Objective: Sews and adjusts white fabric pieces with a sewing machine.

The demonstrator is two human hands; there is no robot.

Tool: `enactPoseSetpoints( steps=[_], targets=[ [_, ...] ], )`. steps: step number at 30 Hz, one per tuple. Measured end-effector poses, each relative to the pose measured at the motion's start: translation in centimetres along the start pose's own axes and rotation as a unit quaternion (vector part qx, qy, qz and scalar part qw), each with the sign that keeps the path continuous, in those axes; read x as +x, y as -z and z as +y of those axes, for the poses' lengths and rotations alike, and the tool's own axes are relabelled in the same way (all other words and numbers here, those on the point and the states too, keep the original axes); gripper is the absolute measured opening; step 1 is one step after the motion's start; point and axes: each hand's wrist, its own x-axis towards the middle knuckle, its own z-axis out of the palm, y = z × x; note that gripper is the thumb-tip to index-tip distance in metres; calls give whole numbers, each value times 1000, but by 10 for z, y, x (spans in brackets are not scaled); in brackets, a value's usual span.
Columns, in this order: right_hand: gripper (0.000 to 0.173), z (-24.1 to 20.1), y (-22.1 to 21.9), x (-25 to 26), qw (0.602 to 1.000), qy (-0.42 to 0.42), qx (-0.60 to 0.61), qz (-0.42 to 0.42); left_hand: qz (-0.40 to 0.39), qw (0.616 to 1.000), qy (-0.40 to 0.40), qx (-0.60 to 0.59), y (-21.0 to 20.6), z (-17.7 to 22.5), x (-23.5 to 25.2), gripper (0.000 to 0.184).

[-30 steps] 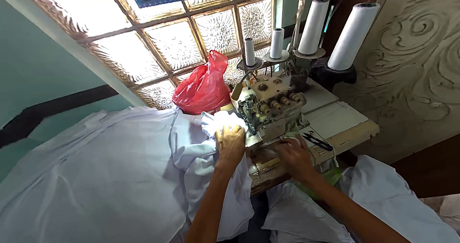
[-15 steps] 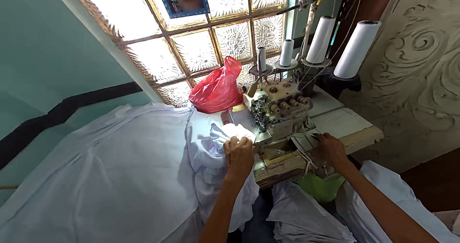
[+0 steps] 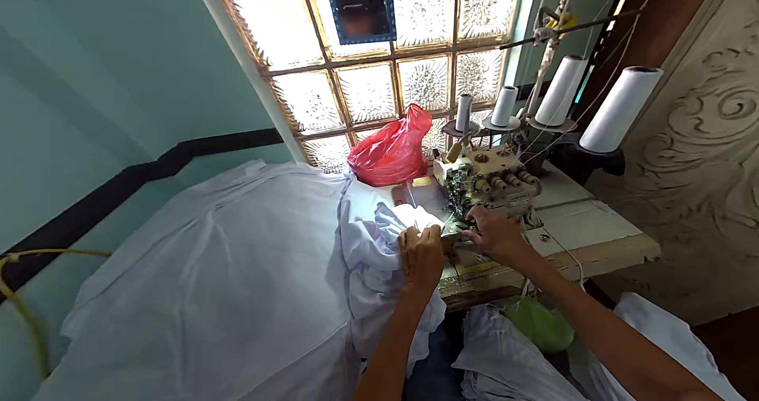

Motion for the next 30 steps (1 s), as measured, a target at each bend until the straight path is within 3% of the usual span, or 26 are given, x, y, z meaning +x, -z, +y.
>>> enactPoseSetpoints(
  steps=[3,7,12,15,18,22,26,28,30],
  targets=[
    [36,-15,-7,18,999,-7,-32,-15,9,1000,0,6,-1,-1,-2,17],
    [29,-16,-17,26,999,16,-32,25,27,999,-6,15,-5,-1,-2,15],
    [29,-1,-16,-1,995,47,11,92,26,999,-11,-16,-7,-9,0,18],
    [36,33,-23,-25,989,24,11,145,-97,991,39,-78,9,-11,11,24],
    [37,91,-36,-42,985,-42,-50,161,-211,960,59,-177,46,-5,24,20],
    [38,155,-55,-57,980,-79,-79,163,-181,911,-87,-361,90,2,28,8],
    [26,136,-34,-70,972,26,16,231,-160,879,-175,-414,122,16,37,19],
    [27,98,-4,-81,942,111,92,304,-148,886,-190,-395,128,26,40,22],
    [26,59,26,-93,910,196,185,316,-133,900,-196,-367,125,36,44,23]
  ],
)
